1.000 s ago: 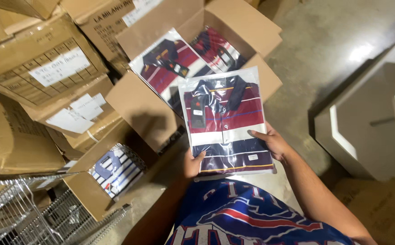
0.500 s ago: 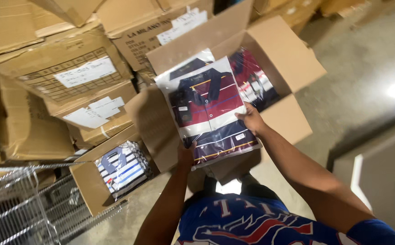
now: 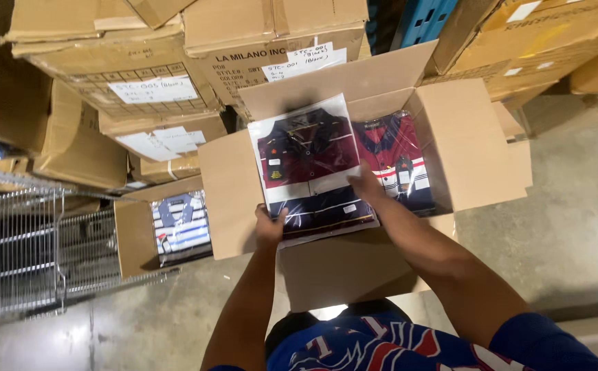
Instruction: The person picks up a packaged shirt from a wire rack and places it into a cardboard shipping box, repeating this action for multiple shirts.
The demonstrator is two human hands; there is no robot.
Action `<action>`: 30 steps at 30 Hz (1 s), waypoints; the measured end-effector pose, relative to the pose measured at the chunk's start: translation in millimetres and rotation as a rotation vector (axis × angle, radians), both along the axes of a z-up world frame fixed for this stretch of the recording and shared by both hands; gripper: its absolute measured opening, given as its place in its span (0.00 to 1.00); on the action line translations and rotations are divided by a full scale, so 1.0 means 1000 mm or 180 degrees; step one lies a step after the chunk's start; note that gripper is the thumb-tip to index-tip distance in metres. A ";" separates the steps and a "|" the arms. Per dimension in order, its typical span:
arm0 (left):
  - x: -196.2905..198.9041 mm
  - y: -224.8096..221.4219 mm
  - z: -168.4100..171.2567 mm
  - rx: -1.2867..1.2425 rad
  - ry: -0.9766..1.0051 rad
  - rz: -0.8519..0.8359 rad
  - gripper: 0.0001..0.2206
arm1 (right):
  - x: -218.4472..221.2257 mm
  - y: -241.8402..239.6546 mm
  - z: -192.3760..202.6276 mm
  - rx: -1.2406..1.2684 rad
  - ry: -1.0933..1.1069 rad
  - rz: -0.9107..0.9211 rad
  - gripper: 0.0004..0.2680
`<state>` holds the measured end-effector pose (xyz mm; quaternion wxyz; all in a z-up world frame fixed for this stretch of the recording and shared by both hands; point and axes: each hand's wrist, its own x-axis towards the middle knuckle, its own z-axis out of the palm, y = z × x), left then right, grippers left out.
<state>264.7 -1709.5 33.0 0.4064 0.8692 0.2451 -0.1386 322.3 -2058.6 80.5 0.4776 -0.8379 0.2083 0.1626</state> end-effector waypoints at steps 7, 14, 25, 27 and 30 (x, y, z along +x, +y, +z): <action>-0.015 -0.019 0.050 -0.0024 0.0126 0.0499 0.29 | -0.023 0.028 0.129 0.0351 -0.0066 0.0002 0.33; -0.020 -0.017 0.065 0.0277 -0.0190 0.0388 0.30 | -0.006 0.010 0.002 0.0330 -0.0654 0.0265 0.35; -0.036 -0.005 0.068 0.0798 0.0017 -0.0672 0.41 | -0.016 0.012 -0.009 -0.0747 -0.0540 0.0934 0.44; -0.052 0.000 0.074 0.0617 -0.0265 -0.0579 0.40 | -0.020 0.013 -0.002 -0.0867 -0.0611 0.0898 0.44; -0.096 0.016 0.095 0.0234 -0.0853 -0.0458 0.37 | -0.029 0.030 0.032 -0.1132 -0.0856 0.1007 0.41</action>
